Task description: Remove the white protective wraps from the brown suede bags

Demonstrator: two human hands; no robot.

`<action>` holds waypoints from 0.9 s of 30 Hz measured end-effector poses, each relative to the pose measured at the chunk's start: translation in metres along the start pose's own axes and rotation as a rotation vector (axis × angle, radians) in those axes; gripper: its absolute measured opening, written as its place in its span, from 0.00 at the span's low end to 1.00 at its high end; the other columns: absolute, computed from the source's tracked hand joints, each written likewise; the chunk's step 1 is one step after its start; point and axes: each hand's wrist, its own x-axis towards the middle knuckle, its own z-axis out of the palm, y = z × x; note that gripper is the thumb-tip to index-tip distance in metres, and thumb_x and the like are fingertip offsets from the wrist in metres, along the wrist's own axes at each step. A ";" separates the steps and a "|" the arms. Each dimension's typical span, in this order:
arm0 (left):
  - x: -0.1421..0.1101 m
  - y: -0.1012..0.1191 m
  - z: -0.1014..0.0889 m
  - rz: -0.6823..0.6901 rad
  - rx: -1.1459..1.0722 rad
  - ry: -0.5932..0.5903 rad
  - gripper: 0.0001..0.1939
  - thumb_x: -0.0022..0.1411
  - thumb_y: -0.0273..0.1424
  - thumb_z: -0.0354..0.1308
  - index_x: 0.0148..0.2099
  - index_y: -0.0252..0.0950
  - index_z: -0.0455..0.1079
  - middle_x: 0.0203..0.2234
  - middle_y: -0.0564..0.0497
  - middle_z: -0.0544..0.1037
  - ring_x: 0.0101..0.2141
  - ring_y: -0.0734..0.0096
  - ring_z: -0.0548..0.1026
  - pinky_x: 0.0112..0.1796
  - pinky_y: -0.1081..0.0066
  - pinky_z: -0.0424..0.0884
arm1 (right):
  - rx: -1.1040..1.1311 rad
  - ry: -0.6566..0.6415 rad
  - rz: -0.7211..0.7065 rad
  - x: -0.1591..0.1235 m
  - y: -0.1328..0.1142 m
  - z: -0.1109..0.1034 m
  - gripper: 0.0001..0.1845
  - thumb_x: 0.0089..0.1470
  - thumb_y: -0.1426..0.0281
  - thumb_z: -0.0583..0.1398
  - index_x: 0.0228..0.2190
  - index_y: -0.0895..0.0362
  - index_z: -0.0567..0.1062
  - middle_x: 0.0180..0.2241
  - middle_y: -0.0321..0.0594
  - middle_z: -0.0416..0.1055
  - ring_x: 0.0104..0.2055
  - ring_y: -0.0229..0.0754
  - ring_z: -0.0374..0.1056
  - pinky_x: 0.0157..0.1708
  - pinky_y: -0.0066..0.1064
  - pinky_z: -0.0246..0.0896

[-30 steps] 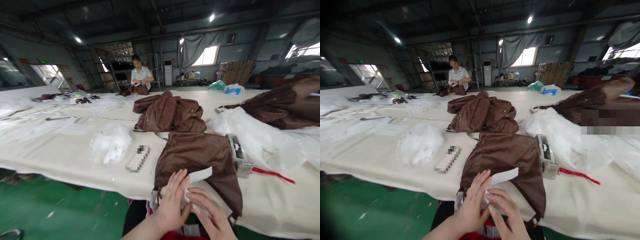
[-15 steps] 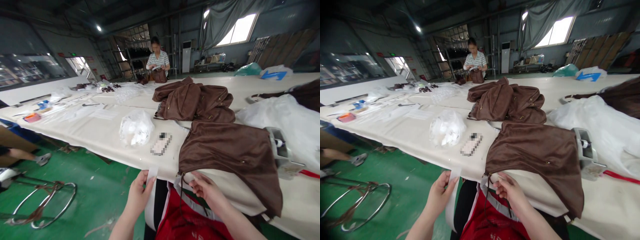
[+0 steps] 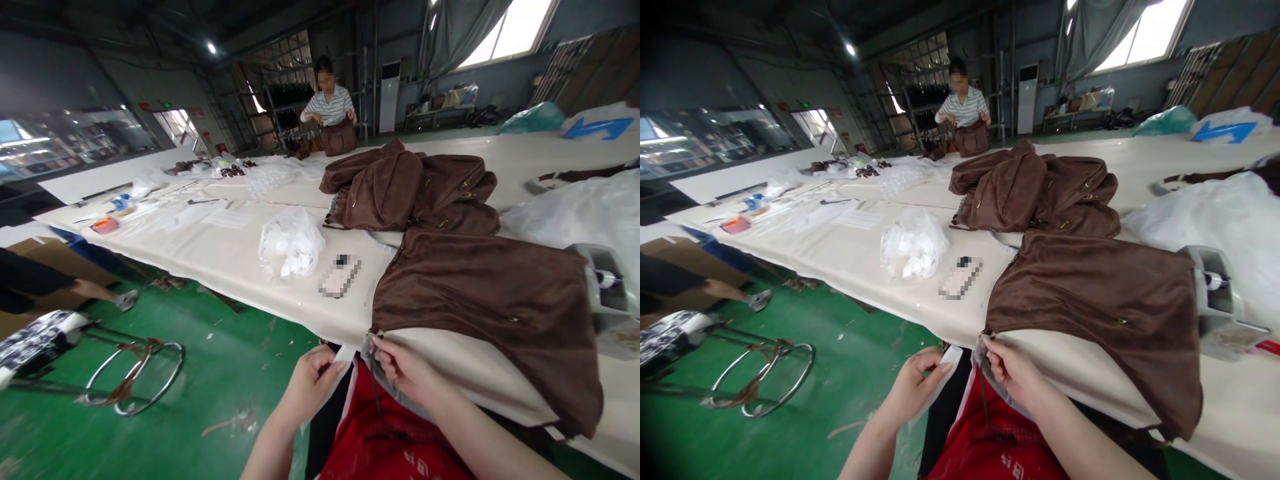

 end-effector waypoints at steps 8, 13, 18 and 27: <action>-0.013 -0.002 -0.003 -0.006 -0.022 -0.071 0.18 0.64 0.39 0.54 0.26 0.35 0.71 0.22 0.52 0.68 0.26 0.74 0.66 0.28 0.75 0.61 | -0.555 -0.276 -0.241 -0.037 -0.015 -0.001 0.14 0.46 0.61 0.67 0.34 0.57 0.80 0.27 0.36 0.72 0.27 0.34 0.63 0.25 0.24 0.57; -0.017 -0.007 -0.004 0.008 -0.060 -0.096 0.16 0.63 0.39 0.56 0.27 0.35 0.73 0.23 0.52 0.70 0.26 0.74 0.68 0.29 0.75 0.62 | -0.394 -0.243 -0.312 -0.043 -0.026 -0.005 0.14 0.47 0.59 0.67 0.31 0.57 0.79 0.28 0.37 0.72 0.22 0.32 0.60 0.22 0.25 0.55; -0.019 -0.010 -0.003 0.017 -0.100 -0.181 0.15 0.61 0.39 0.58 0.28 0.34 0.73 0.23 0.51 0.71 0.26 0.74 0.68 0.28 0.76 0.62 | -0.131 -0.100 -0.411 -0.040 -0.027 -0.002 0.13 0.46 0.60 0.68 0.30 0.56 0.78 0.26 0.36 0.72 0.24 0.33 0.62 0.25 0.26 0.60; -0.021 -0.006 -0.010 -0.020 -0.156 -0.227 0.16 0.61 0.40 0.59 0.29 0.33 0.75 0.24 0.50 0.72 0.27 0.75 0.68 0.29 0.76 0.62 | -0.132 -0.037 -0.441 -0.034 -0.026 -0.002 0.13 0.47 0.60 0.68 0.30 0.55 0.78 0.28 0.38 0.75 0.28 0.36 0.67 0.33 0.29 0.66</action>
